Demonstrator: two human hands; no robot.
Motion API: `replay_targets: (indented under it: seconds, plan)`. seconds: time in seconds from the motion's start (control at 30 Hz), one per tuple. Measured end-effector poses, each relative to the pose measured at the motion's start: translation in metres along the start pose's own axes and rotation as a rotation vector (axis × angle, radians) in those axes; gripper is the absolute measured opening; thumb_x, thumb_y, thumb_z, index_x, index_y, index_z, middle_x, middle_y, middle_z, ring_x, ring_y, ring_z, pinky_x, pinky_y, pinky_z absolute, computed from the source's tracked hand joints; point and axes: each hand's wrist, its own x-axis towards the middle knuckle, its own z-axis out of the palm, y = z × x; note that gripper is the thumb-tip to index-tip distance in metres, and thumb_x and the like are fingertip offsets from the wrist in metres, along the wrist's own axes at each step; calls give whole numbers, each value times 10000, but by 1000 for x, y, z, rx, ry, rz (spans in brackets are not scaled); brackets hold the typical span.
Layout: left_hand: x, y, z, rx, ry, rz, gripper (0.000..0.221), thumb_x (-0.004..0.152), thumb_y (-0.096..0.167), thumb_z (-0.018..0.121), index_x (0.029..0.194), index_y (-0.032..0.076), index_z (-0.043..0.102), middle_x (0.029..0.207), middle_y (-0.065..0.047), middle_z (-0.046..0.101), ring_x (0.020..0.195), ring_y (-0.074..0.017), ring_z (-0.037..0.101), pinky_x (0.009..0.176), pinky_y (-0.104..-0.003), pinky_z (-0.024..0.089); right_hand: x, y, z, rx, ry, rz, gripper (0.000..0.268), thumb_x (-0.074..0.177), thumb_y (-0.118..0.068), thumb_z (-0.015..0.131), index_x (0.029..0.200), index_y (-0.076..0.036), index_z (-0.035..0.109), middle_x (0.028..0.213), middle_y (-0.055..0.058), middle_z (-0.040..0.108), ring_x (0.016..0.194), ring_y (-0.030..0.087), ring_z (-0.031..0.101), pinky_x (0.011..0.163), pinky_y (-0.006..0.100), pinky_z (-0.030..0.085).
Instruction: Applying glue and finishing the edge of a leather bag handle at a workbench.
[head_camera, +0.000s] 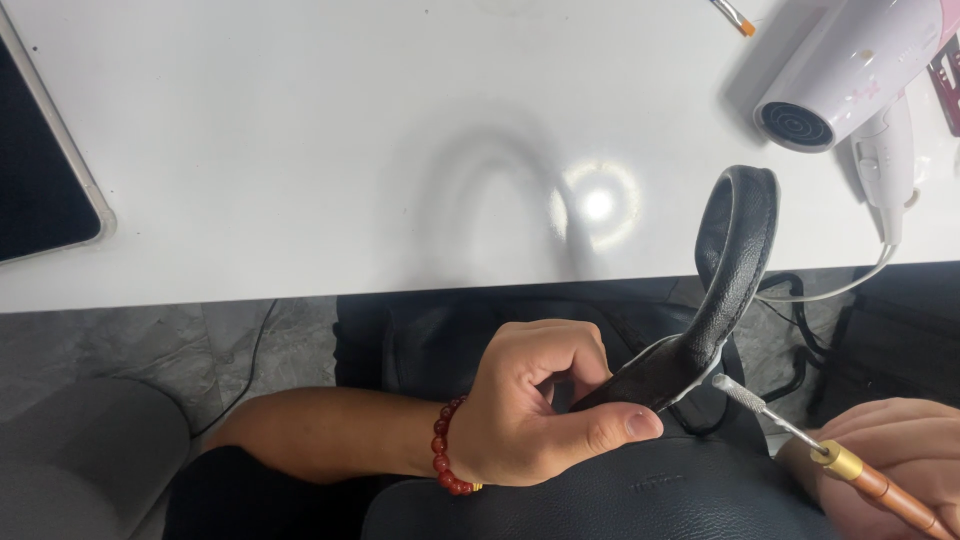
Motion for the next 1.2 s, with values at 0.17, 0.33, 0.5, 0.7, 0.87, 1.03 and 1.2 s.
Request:
replay_targets:
  seconds: [0.17,0.33,0.5,0.7,0.87,1.03,1.2]
  plan:
    - [0,2,-1,23,-4,24,375,941,245,834,751,120,537,621,28,567,519,-7,475,475,-182,322,31,-15,-14,-192,-98,-145,280,883,-410,673,743,-168,690,826,58,758,757,156,786,755,290,675]
    - [-1,1,-2,37,-2,20,385,934,242,839,742,122,527,615,30,558,513,-6,461,469,-181,311,43,-32,-14,-229,-235,-150,242,839,-400,718,710,-195,725,821,49,774,777,155,788,796,324,667]
    - [-1,2,-2,71,7,32,394,919,243,845,736,122,517,604,34,548,505,-3,448,466,-178,297,24,-18,-7,-166,-51,-17,188,827,-304,741,706,-161,732,840,64,778,818,167,760,802,314,632]
    - [-3,1,-1,9,1,4,377,936,253,837,751,122,536,626,32,573,520,-7,479,476,-179,326,43,-44,4,-227,-137,-56,189,748,-348,820,657,-219,716,845,42,775,813,162,807,836,318,659]
    - [-2,-2,-1,3,11,-5,388,918,259,844,742,118,528,622,32,554,513,-8,454,467,-180,301,35,-35,0,-170,21,-31,141,773,-261,796,681,-196,710,864,39,763,804,170,749,796,306,625]
    - [-2,-4,0,36,17,10,405,914,259,847,729,126,512,615,38,536,496,-4,412,449,-181,265,72,-65,17,-64,-71,-102,123,746,-234,791,687,-176,700,840,36,747,760,168,789,754,326,631]
    - [-2,-6,1,14,17,4,422,913,254,847,721,125,494,615,40,525,480,4,383,431,-180,239,79,-74,31,-55,222,-164,252,822,-169,823,668,-179,624,814,2,718,739,143,743,723,289,634]
